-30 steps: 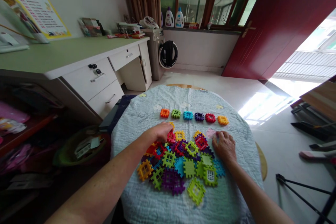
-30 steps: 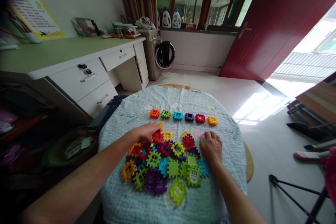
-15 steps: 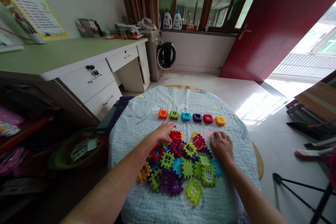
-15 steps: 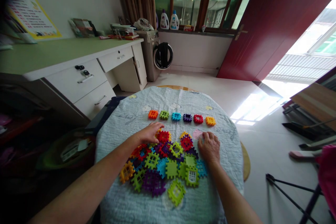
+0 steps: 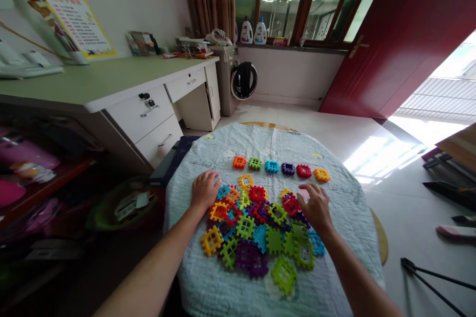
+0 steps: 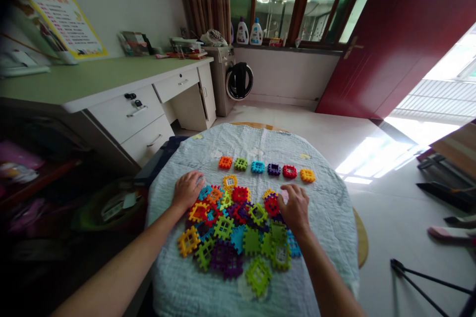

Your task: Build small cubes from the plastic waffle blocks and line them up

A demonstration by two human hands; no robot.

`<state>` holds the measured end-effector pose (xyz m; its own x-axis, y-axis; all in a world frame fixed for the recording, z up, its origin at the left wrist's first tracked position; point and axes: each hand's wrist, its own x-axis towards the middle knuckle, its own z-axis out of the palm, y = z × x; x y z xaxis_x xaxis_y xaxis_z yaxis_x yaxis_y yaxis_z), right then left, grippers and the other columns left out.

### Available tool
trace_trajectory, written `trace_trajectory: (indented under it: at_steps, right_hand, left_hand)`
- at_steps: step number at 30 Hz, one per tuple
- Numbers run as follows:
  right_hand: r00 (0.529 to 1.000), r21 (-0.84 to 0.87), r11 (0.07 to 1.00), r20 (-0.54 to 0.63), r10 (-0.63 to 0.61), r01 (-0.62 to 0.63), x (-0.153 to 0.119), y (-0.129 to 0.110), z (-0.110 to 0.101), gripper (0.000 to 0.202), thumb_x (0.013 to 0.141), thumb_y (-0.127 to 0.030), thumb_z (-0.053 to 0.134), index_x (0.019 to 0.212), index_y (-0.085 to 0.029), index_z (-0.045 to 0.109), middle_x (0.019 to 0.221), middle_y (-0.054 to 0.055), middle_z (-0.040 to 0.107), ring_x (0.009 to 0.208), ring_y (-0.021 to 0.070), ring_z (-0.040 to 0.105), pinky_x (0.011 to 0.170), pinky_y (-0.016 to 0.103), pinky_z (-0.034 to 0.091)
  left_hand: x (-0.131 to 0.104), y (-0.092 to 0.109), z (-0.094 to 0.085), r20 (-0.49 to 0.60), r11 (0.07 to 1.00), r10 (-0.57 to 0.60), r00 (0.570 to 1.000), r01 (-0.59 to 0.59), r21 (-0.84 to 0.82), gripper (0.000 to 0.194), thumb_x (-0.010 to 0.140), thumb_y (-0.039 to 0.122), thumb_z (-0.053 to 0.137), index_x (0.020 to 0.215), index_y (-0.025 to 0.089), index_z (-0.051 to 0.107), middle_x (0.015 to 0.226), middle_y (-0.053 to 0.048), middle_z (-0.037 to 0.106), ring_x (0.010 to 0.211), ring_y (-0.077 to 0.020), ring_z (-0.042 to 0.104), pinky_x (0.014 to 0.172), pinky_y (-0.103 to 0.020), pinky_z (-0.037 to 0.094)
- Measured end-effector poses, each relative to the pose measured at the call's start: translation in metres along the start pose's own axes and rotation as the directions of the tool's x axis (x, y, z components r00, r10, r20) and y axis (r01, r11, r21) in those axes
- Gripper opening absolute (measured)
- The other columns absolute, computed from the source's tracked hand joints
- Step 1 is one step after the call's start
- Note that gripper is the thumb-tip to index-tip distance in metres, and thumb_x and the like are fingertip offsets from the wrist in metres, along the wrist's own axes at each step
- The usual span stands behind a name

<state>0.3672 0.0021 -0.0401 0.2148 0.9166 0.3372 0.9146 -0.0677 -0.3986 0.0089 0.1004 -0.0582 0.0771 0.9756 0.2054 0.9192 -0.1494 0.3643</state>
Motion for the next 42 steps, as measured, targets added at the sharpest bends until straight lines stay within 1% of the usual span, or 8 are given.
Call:
trace_trajectory:
  at_steps: [2,4,6,9,14,21,37,42]
  right_hand:
    - [0.977,0.116,0.984,0.146,-0.154,0.137,0.008,-0.035,0.002,0.022,0.087,-0.031,0.051,0.1,-0.022,0.066,0.107,0.008,0.065,0.102,0.0243,0.054,0.09,0.036,0.037]
    - [0.931,0.141,0.97,0.282,-0.232,0.199,0.014,-0.069,0.008,0.026,0.085,-0.032,0.055,0.106,-0.023,0.066,0.112,0.007,0.064,0.104,0.0249,0.052,0.09,0.037,0.037]
    - [0.9,0.091,0.974,0.372,-0.227,0.208,0.018,-0.095,0.015,0.035,0.081,-0.035,0.06,0.113,-0.021,0.064,0.117,0.009,0.061,0.107,0.0272,0.05,0.09,0.039,0.036]
    - [0.883,-0.01,0.977,0.43,-0.189,0.214,0.018,-0.115,0.026,0.04,0.075,-0.031,0.063,0.113,-0.019,0.063,0.115,0.01,0.06,0.107,0.0289,0.048,0.088,0.039,0.035]
    - [0.873,-0.087,0.972,0.463,-0.155,0.219,0.019,-0.119,0.032,0.028,0.073,-0.026,0.06,0.1,-0.02,0.065,0.105,0.01,0.06,0.103,0.0276,0.048,0.086,0.037,0.032]
    - [0.873,-0.071,0.971,0.456,-0.17,0.226,0.026,-0.119,0.029,0.034,0.071,-0.034,0.064,0.102,-0.02,0.065,0.107,0.009,0.06,0.104,0.0272,0.048,0.088,0.037,0.03]
    - [0.822,-0.144,0.951,0.548,-0.155,0.275,0.031,-0.125,0.034,0.033,0.07,-0.036,0.064,0.098,-0.019,0.064,0.105,0.01,0.061,0.1,0.0279,0.052,0.082,0.036,0.033]
    - [0.831,-0.164,0.95,0.539,-0.138,0.264,0.032,-0.126,0.039,0.032,0.07,-0.035,0.063,0.098,-0.018,0.063,0.104,0.011,0.061,0.098,0.0273,0.054,0.08,0.036,0.034]
  left_hand:
    - [0.0,-0.002,0.001,-0.018,0.999,0.0,1.0,0.0,-0.043,0.029,0.09,0.035,0.045,0.108,0.023,0.064,0.125,-0.009,0.061,0.119,-0.0261,0.052,0.104,-0.04,0.037]
    - [0.001,-0.004,0.001,-0.036,0.996,-0.018,0.999,0.015,-0.088,0.028,0.09,0.034,0.043,0.104,0.023,0.065,0.122,-0.008,0.064,0.117,-0.025,0.054,0.104,-0.039,0.039]
    - [0.001,-0.006,0.001,-0.057,0.992,-0.028,0.998,0.021,-0.122,0.03,0.092,0.034,0.039,0.101,0.022,0.066,0.116,-0.008,0.066,0.113,-0.0237,0.056,0.103,-0.037,0.04]
    - [0.0,-0.008,0.002,-0.074,0.99,-0.028,0.997,0.018,-0.137,0.033,0.093,0.032,0.036,0.097,0.021,0.066,0.109,-0.008,0.068,0.107,-0.0228,0.059,0.1,-0.036,0.042]
    - [-0.001,-0.009,0.008,-0.116,0.995,-0.023,0.993,0.011,-0.104,0.03,0.092,0.032,0.04,0.093,0.02,0.067,0.107,-0.009,0.068,0.104,-0.0242,0.059,0.097,-0.037,0.044]
    - [-0.001,-0.011,0.015,-0.202,0.997,0.012,0.979,-0.026,-0.066,0.026,0.09,0.03,0.044,0.088,0.019,0.067,0.102,-0.009,0.069,0.098,-0.0249,0.06,0.091,-0.038,0.046]
    - [-0.002,-0.008,0.013,-0.213,0.999,0.027,0.977,-0.035,-0.03,0.02,0.088,0.028,0.048,0.084,0.02,0.065,0.1,-0.008,0.068,0.096,-0.0248,0.059,0.089,-0.037,0.045]
    - [-0.002,-0.008,0.014,-0.209,0.999,0.029,0.977,-0.034,-0.022,0.019,0.088,0.028,0.048,0.084,0.02,0.065,0.1,-0.008,0.067,0.097,-0.0249,0.058,0.089,-0.038,0.045]
